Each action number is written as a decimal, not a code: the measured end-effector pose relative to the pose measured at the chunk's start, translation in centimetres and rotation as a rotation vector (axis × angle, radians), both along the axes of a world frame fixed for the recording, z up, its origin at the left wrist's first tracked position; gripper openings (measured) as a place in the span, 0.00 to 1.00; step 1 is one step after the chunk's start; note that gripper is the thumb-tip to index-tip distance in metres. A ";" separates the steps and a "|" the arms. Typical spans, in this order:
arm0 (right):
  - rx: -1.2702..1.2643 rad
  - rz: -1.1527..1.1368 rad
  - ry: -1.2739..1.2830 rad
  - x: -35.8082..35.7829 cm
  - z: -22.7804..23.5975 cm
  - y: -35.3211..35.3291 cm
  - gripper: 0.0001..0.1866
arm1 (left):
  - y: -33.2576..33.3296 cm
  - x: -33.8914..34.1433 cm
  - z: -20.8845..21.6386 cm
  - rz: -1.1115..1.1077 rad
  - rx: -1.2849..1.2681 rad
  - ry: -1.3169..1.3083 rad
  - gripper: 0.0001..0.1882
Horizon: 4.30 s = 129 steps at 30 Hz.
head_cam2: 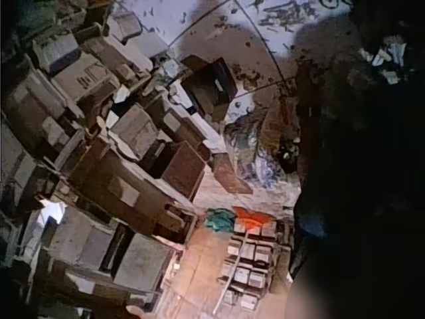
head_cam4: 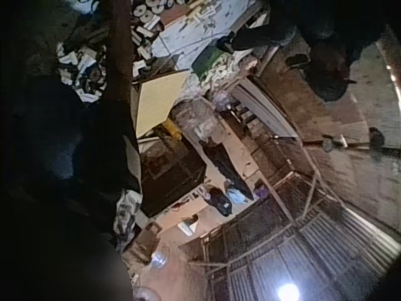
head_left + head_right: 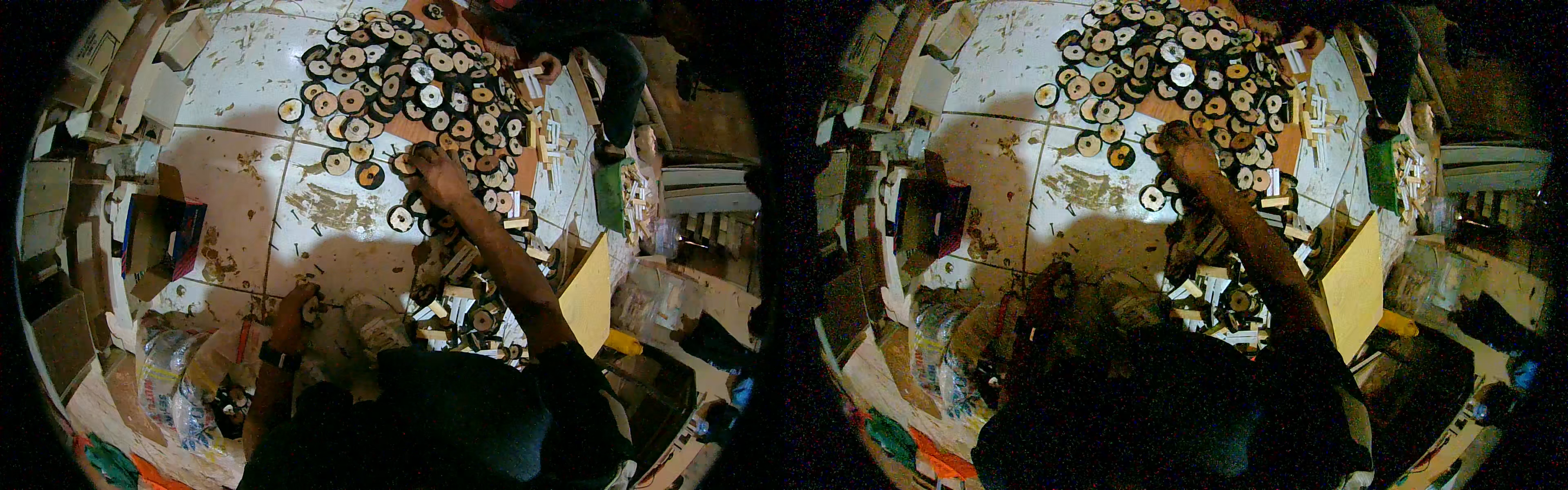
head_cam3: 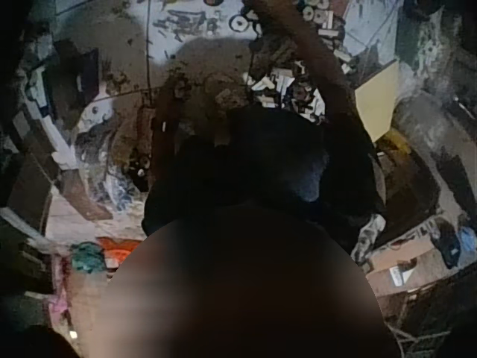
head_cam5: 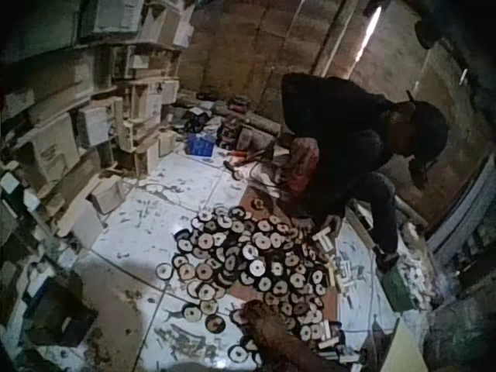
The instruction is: The person sits on the floor and repeatedly picks up small wooden discs and short dowels, inserts the dowels into the discs, and places the assembled units into a growing pile. The person handles items one at a time and continues the same insertion and placement cycle.
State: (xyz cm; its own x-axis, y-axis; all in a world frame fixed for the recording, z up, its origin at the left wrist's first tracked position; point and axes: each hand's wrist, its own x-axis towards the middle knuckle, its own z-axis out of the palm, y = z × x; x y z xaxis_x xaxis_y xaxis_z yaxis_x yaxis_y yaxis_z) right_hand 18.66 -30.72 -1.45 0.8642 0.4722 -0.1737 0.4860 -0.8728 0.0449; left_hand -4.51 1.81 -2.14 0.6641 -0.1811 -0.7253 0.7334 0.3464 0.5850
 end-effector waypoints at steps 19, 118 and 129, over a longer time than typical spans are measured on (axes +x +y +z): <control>0.189 -0.339 -0.155 10.6 1.6 -6.4 0.22 | -0.1 0.8 2.8 0.112 -0.057 0.282 0.14; 0.895 -0.352 0.637 -14.8 1.6 9.7 0.09 | -0.9 0.6 0.0 -0.447 0.781 -0.592 0.25; 0.917 -0.091 0.361 -15.7 4.1 12.1 0.13 | -1.8 0.2 -0.6 -0.279 0.695 -0.432 0.20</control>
State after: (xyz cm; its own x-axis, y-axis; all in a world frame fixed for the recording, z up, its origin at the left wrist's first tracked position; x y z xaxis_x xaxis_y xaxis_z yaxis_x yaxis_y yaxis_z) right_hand 2.92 -18.58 2.64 0.8711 0.4899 -0.0337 0.2670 -0.5301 -0.8048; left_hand -4.36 0.00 -2.79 0.9045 0.0126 -0.4264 0.4030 -0.3524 0.8446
